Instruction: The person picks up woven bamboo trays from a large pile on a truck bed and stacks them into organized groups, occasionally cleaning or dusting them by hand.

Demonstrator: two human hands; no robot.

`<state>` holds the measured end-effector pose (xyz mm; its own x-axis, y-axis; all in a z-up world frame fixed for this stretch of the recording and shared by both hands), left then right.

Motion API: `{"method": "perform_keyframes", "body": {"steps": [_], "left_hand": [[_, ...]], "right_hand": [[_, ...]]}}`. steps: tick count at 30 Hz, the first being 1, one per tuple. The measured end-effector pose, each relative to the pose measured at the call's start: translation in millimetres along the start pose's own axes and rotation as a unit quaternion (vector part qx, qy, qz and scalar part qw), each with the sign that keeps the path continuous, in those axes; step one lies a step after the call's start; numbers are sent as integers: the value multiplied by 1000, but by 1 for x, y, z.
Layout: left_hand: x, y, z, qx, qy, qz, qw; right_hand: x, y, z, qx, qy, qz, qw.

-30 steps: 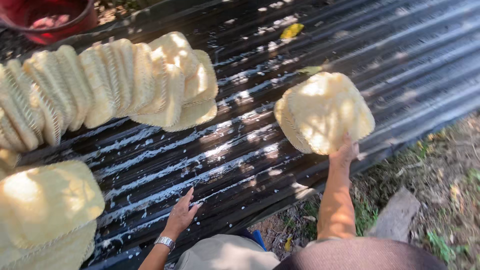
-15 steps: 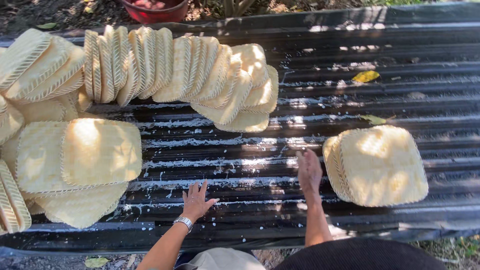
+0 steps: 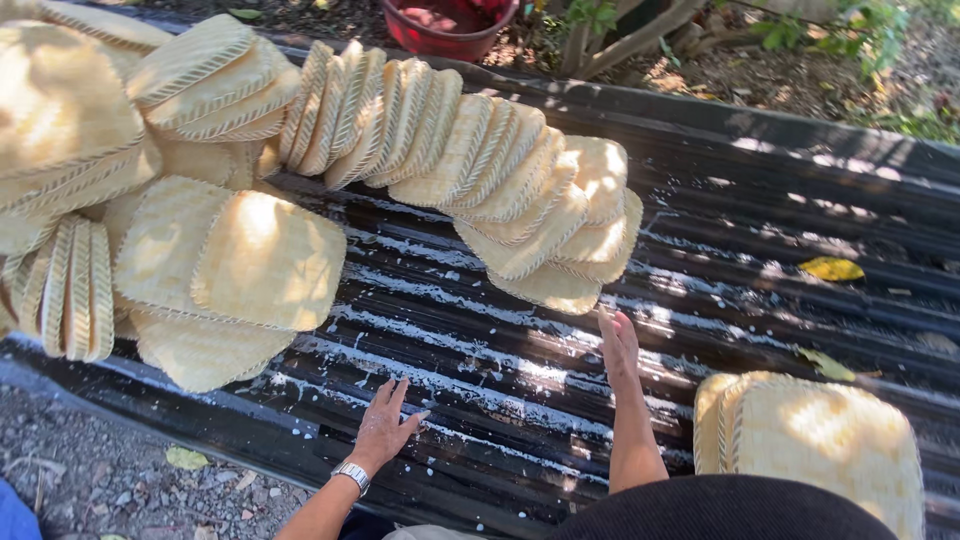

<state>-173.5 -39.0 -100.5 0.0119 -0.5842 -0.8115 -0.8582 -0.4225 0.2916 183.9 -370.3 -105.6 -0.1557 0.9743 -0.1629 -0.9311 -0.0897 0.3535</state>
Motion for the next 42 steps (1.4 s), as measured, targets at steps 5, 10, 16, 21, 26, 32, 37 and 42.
{"method": "perform_keyframes", "body": {"steps": [5, 10, 16, 21, 26, 32, 37, 42], "left_hand": [[-3, 7, 0, -44, 63, -14, 997], [-11, 10, -5, -9, 78, -65, 995], [-23, -4, -19, 21, 141, -73, 987], [-30, -59, -38, -3, 254, -21, 967], [-39, -127, -59, 24, 325, -7, 945], [-40, -187, -84, 38, 375, 12, 926], [-39, -215, -97, 50, 379, 17, 924], [-38, -233, -105, 47, 371, 23, 927]], "right_hand": [[3, -25, -13, 15, 3, -18, 1000], [1, -54, -13, -11, -30, -8, 999], [-2, -100, -6, -24, 26, -96, 995], [0, -138, 11, -117, 42, -99, 987], [3, -153, 14, 64, 106, -105, 987], [27, -154, 44, 87, 28, -44, 995], [36, -154, 61, 106, -108, 42, 988], [30, -146, 73, 70, -210, 80, 972]]}}
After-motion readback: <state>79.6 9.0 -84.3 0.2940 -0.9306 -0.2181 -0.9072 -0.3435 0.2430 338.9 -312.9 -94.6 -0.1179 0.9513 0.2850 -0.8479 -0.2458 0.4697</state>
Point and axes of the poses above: each hand's wrist, its own y-axis away from the middle knuckle, its own x-axis out of the palm, z = x × y, the point moved 4 cm from there along -y, towards the middle knuckle, and after that the axes turned 2 degrees about -y, right-handed, at the moved point
